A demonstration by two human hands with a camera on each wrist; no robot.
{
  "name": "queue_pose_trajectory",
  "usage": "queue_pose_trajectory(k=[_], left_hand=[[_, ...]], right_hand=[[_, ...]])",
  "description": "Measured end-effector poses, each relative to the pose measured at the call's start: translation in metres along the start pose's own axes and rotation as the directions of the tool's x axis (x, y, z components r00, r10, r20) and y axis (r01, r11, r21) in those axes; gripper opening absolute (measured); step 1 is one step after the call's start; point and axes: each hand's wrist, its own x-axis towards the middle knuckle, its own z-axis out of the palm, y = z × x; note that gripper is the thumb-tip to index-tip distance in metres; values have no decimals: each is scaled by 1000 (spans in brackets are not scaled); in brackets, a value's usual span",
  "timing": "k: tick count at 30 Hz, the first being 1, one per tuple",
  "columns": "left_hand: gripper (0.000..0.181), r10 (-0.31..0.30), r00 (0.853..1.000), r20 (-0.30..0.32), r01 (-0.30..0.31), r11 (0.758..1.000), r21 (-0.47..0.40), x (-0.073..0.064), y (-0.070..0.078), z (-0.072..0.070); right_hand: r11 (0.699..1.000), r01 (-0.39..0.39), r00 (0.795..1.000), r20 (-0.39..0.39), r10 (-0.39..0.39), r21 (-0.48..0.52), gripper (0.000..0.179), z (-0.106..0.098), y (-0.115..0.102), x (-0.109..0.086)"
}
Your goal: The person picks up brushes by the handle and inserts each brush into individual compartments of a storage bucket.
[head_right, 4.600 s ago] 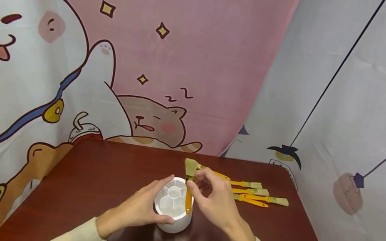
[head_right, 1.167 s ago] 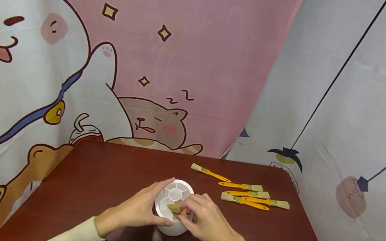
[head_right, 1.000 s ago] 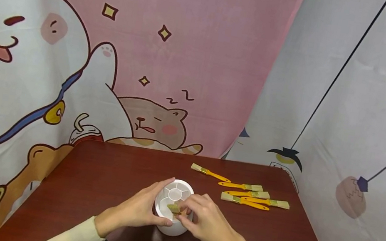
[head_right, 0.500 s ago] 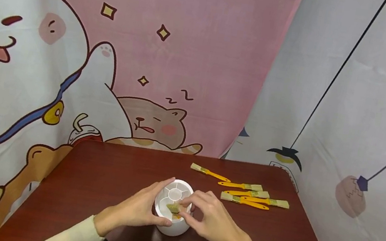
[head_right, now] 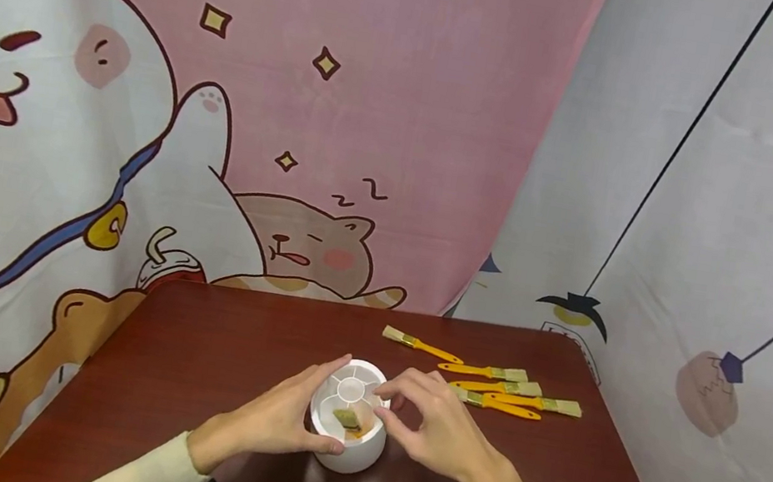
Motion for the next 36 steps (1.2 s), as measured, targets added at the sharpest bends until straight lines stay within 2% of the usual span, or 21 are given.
queue_pose_trajectory(k=[13, 18, 21, 27, 32, 36], left_hand=[[131, -6, 999, -34, 7, 1000, 25, -3, 2, 1], [133, -44, 996, -80, 46, 999, 17, -7, 5, 4], [135, -98, 987, -127, 99, 995, 1, -10, 11, 7], [136, -200, 955, -218, 207, 978, 12, -13, 27, 16], [134, -227, 937, -266, 248, 968, 48, -12, 35, 20], [128, -230, 931, -284, 260, 963, 72, -11, 36, 21]], right_hand=[[999, -25, 999, -35, 24, -21, 47, -11, 16, 5], [996, -74, 997, -19, 73, -50, 43, -14, 21, 4], [992, -110, 994, -13, 109, -63, 42, -16, 24, 3], [990, -131, 991, -32, 130, -48, 44, -20, 32, 4], [981, -183, 983, -12, 182, -66, 40, -20, 40, 0], [971, -225, 974, 10, 226, -80, 35, -18, 45, -3]])
